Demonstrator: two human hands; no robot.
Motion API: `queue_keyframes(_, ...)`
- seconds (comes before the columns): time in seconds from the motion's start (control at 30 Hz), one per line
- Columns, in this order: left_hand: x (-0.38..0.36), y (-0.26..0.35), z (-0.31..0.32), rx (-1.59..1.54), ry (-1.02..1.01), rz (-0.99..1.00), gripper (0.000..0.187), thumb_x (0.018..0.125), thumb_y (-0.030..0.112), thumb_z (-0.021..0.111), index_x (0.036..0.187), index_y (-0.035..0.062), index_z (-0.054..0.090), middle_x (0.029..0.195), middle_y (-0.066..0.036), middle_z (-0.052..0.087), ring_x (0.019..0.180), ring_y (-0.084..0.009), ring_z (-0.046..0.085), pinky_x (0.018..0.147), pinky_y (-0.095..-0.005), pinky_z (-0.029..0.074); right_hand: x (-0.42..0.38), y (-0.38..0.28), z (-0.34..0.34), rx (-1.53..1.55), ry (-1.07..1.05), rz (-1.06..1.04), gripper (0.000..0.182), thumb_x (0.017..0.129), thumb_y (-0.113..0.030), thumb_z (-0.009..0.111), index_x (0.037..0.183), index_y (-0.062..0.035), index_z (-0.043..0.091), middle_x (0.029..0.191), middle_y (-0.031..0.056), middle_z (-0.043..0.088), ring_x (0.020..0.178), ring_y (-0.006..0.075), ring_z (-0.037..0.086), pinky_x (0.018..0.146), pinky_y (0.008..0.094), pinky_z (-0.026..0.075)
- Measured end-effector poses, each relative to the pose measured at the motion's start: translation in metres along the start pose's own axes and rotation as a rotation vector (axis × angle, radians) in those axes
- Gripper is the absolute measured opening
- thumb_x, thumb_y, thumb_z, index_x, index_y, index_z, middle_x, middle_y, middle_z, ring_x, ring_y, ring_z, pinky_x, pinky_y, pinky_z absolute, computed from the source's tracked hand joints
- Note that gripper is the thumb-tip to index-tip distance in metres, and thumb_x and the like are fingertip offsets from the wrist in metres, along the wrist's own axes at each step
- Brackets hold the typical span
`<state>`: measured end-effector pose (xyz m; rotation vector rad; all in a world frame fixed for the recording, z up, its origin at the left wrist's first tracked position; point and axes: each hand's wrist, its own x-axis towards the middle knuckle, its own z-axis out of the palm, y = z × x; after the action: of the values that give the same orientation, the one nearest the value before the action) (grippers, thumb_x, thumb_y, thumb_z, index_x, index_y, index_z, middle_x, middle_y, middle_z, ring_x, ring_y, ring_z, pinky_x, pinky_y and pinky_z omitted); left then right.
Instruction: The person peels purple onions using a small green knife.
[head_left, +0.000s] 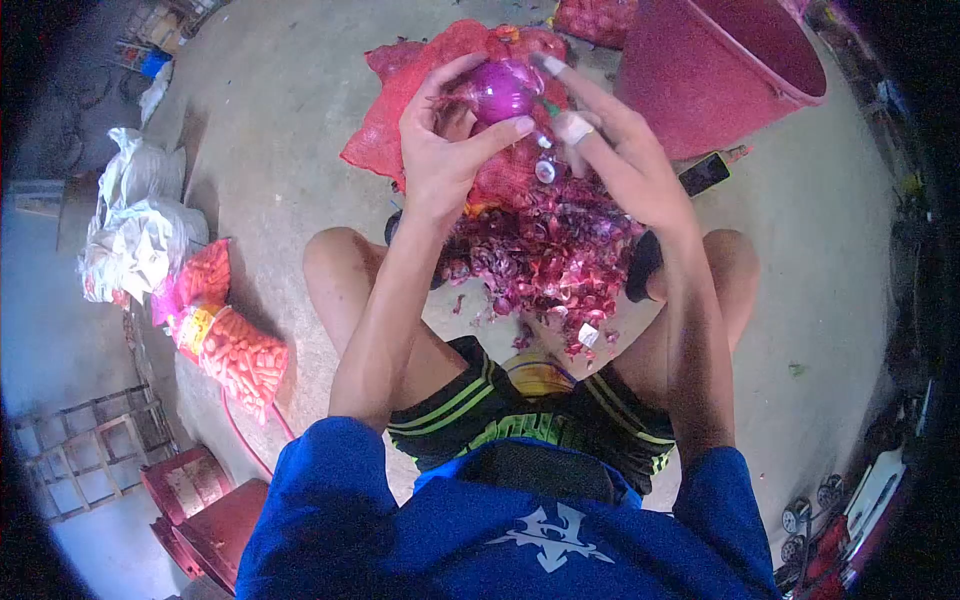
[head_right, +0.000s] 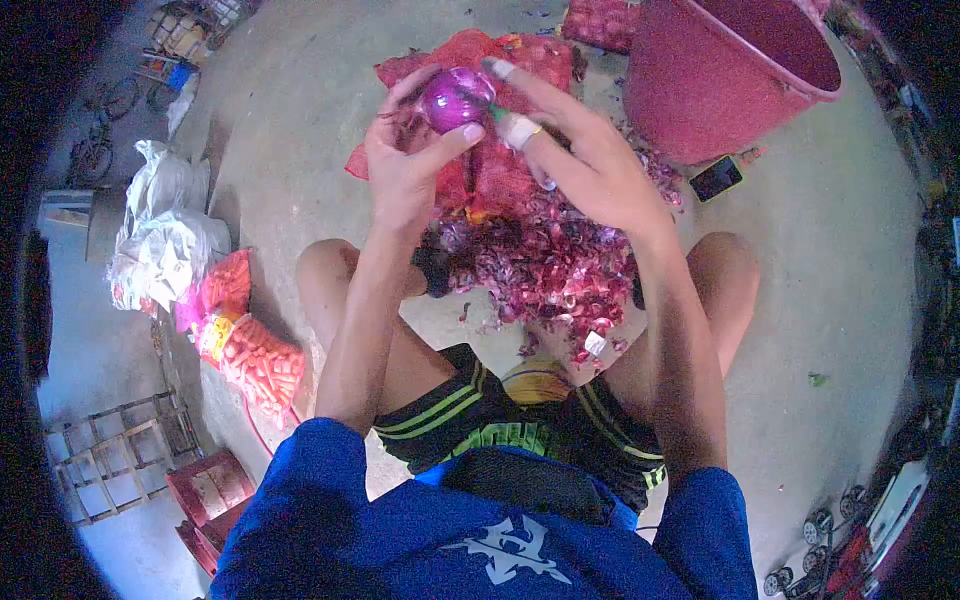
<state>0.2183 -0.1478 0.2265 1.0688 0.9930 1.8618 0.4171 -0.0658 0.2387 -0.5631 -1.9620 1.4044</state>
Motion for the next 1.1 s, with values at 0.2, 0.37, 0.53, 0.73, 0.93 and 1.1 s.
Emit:
queue_keyframes(0.2, 0.000, 0.002, -0.005, 0.163, 0.021, 0.075, 0.071, 0.070, -0.006, 0.092, 0.135, 0.0003, 0.062, 0.128, -0.010, 0.066, 0.110, -0.0165, 0.068, 0.097, -0.0318, 0.057, 0.002, -0.005, 0.004, -0.115, -0.011, -0.098, 0.051, 0.104, -0.020, 0.058, 0.154, -0.0079, 0.052, 0.140, 0.0153, 0.068, 0.127, 0.0232, 0.066, 0.107, 0.0357, 0.048)
queue_keyframes(0.37, -0.003, 0.007, 0.000, 0.313, 0.045, 0.147, 0.069, 0.071, -0.004, 0.092, 0.133, 0.0012, 0.062, 0.128, -0.009, 0.066, 0.112, -0.0161, 0.067, 0.097, -0.0314, 0.057, 0.002, -0.013, 0.008, -0.246, 0.100, 0.011, 0.045, 0.106, -0.020, 0.056, 0.148, -0.0078, 0.059, 0.110, 0.0114, 0.078, 0.084, 0.0178, 0.068, 0.083, 0.0331, 0.054)
queue_keyframes(0.53, -0.003, -0.004, 0.003, -0.033, 0.063, 0.093, 0.068, 0.078, -0.004, 0.087, 0.138, 0.0029, 0.056, 0.129, -0.009, 0.065, 0.114, -0.0187, 0.067, 0.101, -0.0339, 0.056, 0.010, 0.012, 0.022, 0.014, 0.254, 0.023, 0.043, 0.108, -0.022, 0.055, 0.147, -0.0078, 0.061, 0.079, 0.0017, 0.062, 0.067, 0.0111, 0.055, 0.067, 0.0298, 0.049)
queue_keyframes(0.73, 0.000, 0.005, -0.003, -0.566, 0.031, -0.063, 0.066, 0.091, 0.001, 0.076, 0.148, 0.0073, 0.045, 0.139, -0.011, 0.060, 0.126, -0.0264, 0.063, 0.113, -0.0410, 0.051, 0.014, 0.037, 0.008, 0.060, 0.279, 0.241, 0.051, 0.109, -0.027, 0.054, 0.155, -0.0054, 0.050, 0.073, -0.0007, 0.058, 0.069, 0.0107, 0.055, 0.068, 0.0288, 0.048)
queue_keyframes(0.93, -0.001, -0.002, -0.005, -0.548, 0.059, -0.143, 0.065, 0.095, 0.005, 0.074, 0.151, 0.0100, 0.042, 0.141, -0.011, 0.059, 0.128, -0.0262, 0.062, 0.113, -0.0407, 0.052, 0.004, 0.009, 0.017, -0.065, 0.173, 0.025, 0.060, 0.105, -0.028, 0.058, 0.160, -0.0099, 0.043, 0.075, 0.0070, 0.063, 0.070, 0.0169, 0.061, 0.070, 0.0330, 0.050)
queue_keyframes(1.1, -0.002, -0.015, -0.011, -0.496, 0.022, -0.155, 0.066, 0.095, 0.008, 0.076, 0.152, 0.0093, 0.042, 0.137, -0.010, 0.062, 0.125, -0.0236, 0.064, 0.112, -0.0411, 0.052, 0.002, -0.008, 0.025, -0.182, 0.111, -0.202, 0.061, 0.101, -0.020, 0.060, 0.159, -0.0142, 0.044, 0.087, 0.0180, 0.071, 0.073, 0.0354, 0.066, 0.072, 0.0401, 0.052)
